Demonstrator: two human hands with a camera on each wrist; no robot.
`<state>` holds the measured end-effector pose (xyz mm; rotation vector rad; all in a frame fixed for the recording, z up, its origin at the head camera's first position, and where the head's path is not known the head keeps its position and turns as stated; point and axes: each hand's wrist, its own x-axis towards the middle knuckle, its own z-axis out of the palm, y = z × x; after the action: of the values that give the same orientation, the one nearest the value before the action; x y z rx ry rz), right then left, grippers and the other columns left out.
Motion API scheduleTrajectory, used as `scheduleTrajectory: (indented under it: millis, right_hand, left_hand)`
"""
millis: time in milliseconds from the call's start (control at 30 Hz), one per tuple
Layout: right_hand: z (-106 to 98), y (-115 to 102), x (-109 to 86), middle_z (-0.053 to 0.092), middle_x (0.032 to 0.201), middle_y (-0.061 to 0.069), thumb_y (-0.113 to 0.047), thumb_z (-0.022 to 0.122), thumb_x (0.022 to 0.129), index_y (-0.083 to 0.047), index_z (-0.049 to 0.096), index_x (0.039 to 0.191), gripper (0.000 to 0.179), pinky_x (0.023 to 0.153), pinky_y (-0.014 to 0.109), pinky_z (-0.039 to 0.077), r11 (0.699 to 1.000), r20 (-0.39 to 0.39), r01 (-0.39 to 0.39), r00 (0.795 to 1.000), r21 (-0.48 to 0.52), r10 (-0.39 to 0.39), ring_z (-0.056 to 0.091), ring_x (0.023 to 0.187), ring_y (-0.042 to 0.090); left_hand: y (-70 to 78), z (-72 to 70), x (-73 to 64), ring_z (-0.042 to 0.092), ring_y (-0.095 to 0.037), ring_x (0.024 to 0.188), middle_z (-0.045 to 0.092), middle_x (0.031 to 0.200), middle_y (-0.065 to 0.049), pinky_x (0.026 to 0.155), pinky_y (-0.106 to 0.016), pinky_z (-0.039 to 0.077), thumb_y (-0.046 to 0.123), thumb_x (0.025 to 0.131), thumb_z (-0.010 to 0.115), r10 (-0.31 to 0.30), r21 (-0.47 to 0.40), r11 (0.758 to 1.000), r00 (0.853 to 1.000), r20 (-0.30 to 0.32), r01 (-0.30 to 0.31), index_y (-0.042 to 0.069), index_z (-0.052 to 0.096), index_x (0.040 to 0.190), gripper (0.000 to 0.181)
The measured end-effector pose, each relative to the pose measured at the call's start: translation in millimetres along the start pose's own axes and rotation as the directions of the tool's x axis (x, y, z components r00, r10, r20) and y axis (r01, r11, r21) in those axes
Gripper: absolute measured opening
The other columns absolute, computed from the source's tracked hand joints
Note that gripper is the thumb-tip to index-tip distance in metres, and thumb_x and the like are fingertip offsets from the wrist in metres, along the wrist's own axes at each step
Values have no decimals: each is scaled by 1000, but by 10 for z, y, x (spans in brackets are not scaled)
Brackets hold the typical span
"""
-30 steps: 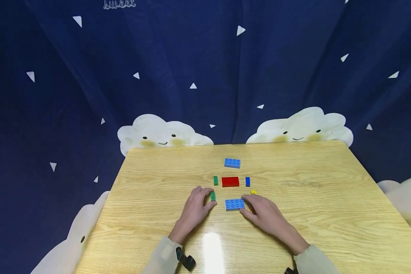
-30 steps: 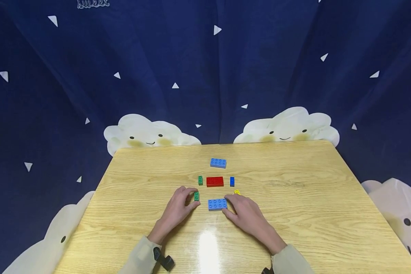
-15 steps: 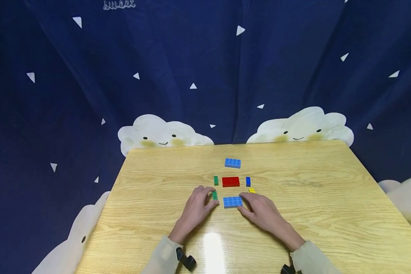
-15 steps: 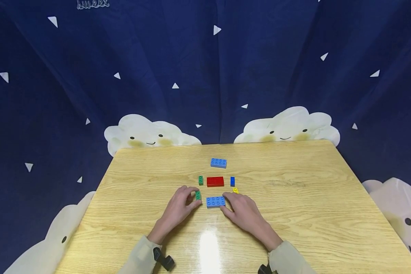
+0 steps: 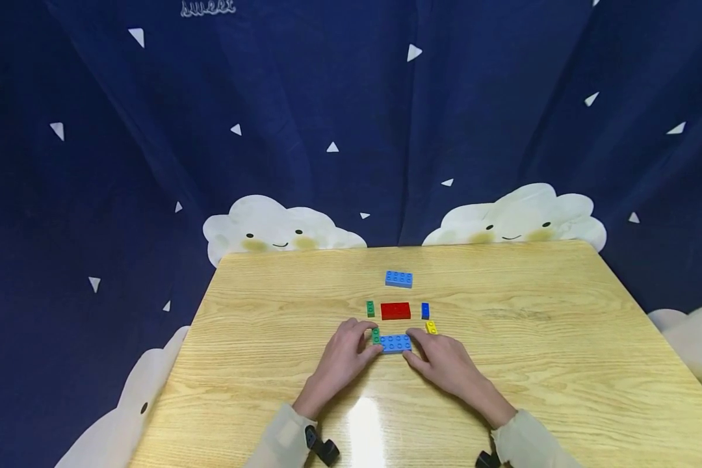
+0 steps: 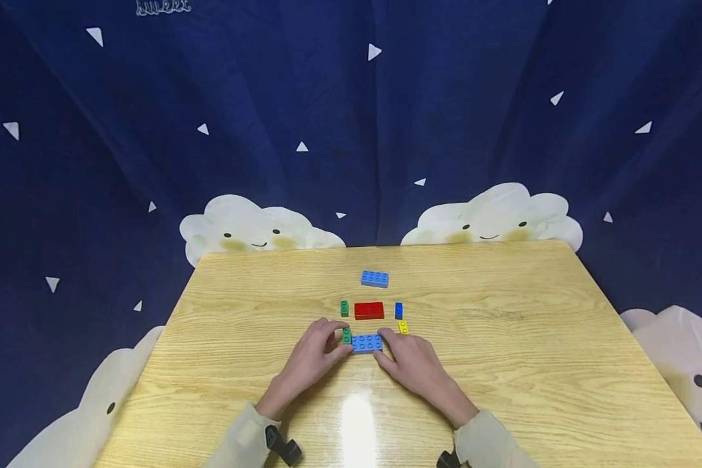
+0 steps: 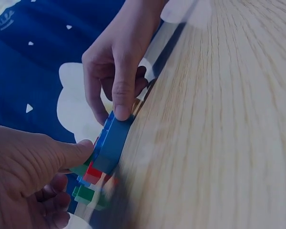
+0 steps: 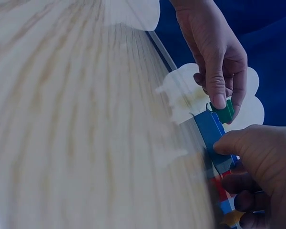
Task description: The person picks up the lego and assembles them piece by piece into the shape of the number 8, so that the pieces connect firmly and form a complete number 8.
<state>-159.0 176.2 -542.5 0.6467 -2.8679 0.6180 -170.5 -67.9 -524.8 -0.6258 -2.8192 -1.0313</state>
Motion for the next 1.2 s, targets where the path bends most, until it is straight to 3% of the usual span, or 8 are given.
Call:
scheduleTrajectory:
  millis: [267,567,933,1200]
  right_hand:
    - [49,-16,21,38,59,-13,-39,75,96,-11,68,130,44,47,24,29,1000,-2,-7,1000,-13,7,32,51,3]
    - [65,-54,28,38,59,-14,-38,74,97,-11,68,129,42,47,24,29,1000,-11,6,1000,-5,-6,31,50,2]
    - [86,-61,27,39,60,-14,-38,75,96,-11,68,128,43,48,23,32,1000,-20,20,1000,-5,-20,34,51,2]
    - [74,-62,37,39,60,-14,-38,75,97,-11,67,129,44,47,24,29,1000,-2,9,1000,9,-9,31,51,2]
  left_hand:
    - [10,3,2,46,-12,76,58,83,-6,62,-24,36,32,93,81,-22,13,1000,1000,16,22,15,71,128,40]
    - [15,22,-29,43,-10,72,56,80,-5,60,-22,35,31,91,83,39,-29,999,999,3,-39,17,74,127,39]
    - [-34,40,-35,43,-9,71,57,79,-4,60,-22,36,32,90,83,47,-33,998,999,-19,-48,17,73,128,42]
    - [-104,46,-30,40,-8,69,50,75,3,59,-22,34,35,90,82,38,-73,997,998,-40,-41,18,76,127,41]
